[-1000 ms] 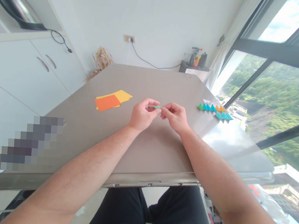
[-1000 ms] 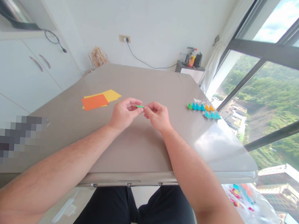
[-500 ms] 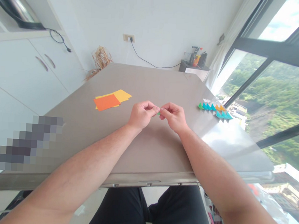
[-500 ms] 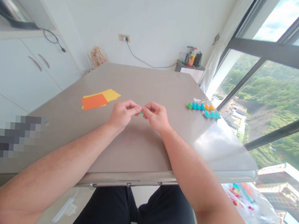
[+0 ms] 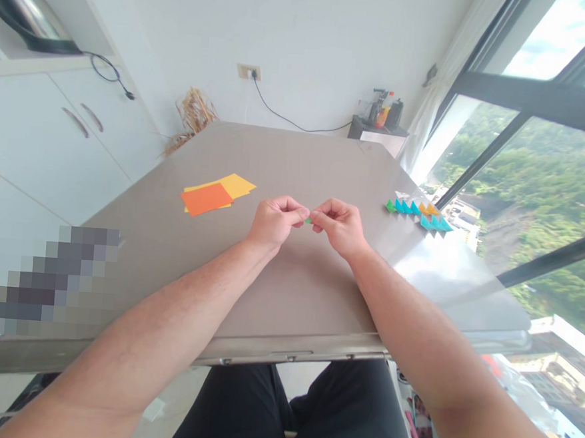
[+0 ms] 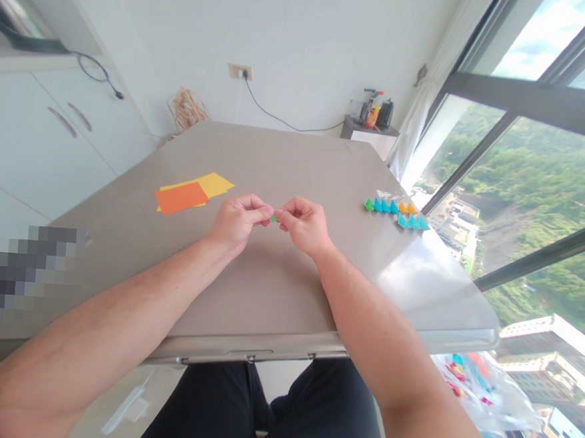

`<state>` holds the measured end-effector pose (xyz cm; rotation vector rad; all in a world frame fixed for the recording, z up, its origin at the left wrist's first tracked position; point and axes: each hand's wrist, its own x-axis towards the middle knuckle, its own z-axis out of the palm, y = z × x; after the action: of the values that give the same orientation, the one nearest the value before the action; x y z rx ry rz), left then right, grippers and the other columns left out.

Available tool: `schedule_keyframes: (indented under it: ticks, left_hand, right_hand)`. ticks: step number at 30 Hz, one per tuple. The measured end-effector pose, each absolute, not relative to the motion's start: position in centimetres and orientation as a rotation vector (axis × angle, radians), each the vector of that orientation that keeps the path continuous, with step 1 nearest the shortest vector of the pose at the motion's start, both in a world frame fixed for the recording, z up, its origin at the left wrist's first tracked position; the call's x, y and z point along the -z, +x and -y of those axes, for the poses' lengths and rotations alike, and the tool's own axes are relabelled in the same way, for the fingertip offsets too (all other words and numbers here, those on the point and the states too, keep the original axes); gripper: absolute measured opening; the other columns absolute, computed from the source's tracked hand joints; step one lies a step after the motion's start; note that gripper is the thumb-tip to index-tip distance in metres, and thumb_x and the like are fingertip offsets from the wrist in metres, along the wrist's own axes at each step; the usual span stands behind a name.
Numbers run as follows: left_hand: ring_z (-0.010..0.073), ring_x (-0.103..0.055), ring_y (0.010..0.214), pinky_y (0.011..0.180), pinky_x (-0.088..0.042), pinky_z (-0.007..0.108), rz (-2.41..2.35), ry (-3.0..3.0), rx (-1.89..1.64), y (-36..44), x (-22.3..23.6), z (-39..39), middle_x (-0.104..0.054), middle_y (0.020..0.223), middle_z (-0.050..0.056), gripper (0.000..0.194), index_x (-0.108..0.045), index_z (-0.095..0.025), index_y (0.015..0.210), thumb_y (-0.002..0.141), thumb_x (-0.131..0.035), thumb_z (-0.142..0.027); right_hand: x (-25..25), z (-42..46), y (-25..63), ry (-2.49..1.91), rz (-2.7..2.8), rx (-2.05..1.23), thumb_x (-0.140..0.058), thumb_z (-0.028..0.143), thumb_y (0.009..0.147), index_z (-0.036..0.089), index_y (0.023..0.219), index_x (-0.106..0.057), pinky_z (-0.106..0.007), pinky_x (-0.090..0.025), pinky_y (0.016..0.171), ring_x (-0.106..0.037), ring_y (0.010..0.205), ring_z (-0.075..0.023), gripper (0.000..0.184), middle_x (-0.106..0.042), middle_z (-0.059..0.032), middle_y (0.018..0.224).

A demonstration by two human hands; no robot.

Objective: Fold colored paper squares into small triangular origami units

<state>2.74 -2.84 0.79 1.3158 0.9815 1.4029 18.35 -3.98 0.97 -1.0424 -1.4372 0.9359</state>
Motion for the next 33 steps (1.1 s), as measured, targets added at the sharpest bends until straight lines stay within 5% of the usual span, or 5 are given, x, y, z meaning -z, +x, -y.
schedule_keyframes:
  ticks: [6, 22, 29, 33]
  left_hand:
    - [0.0144, -0.061, 0.064, 0.067, -0.051, 0.030, -1.000, 1.375, -1.332, 2.4, -0.7, 2.5, -0.069, 0.068, 0.003, 0.023, -0.074, -0.017, 0.073, 0.071, -0.077, -0.040]
    - [0.0129, -0.060, 0.059, 0.061, -0.048, 0.026, -1.113, 1.482, -1.488, 2.2, -0.3, 1.9, -0.065, 0.060, 0.000, 0.018, -0.068, -0.018, 0.068, 0.079, -0.070, -0.032]
    - [0.0148, -0.067, 0.062, 0.059, -0.055, 0.026, -1.080, 1.492, -1.519, 2.0, 0.6, 1.3, -0.070, 0.069, 0.002, 0.028, -0.071, -0.019, 0.081, 0.085, -0.069, -0.046]
    - [0.0162, -0.070, 0.063, 0.062, -0.058, 0.028, -1.062, 1.532, -1.469, 2.0, 0.6, 1.5, -0.072, 0.074, 0.003, 0.032, -0.072, -0.018, 0.086, 0.085, -0.070, -0.051]
  right_hand:
    - [-0.5, 3.5, 18.6, -1.026, 1.404, -0.958, -0.077, 0.038, 0.073, 0.019, 0.065, -0.063, -0.027, -0.046, 0.055, -0.059, 0.056, -0.0129, 0.025, -0.066, -0.0010, 0.061]
    - [-0.5, 3.4, 18.4, -1.125, 1.481, -0.838, -0.069, 0.037, 0.079, 0.018, 0.065, -0.065, -0.026, -0.044, 0.053, -0.060, 0.055, -0.0127, 0.024, -0.067, -0.0012, 0.061]
    - [0.1, 3.3, 18.4, -1.154, 1.534, -0.678, -0.074, 0.033, 0.073, 0.020, 0.104, -0.075, -0.032, -0.053, 0.070, -0.064, 0.069, -0.0145, 0.034, -0.076, -0.0030, 0.087]
    - [0.2, 3.2, 18.3, -1.135, 1.528, -0.620, -0.071, 0.033, 0.075, 0.020, 0.100, -0.075, -0.032, -0.053, 0.071, -0.065, 0.070, -0.0153, 0.028, -0.075, -0.0023, 0.084]
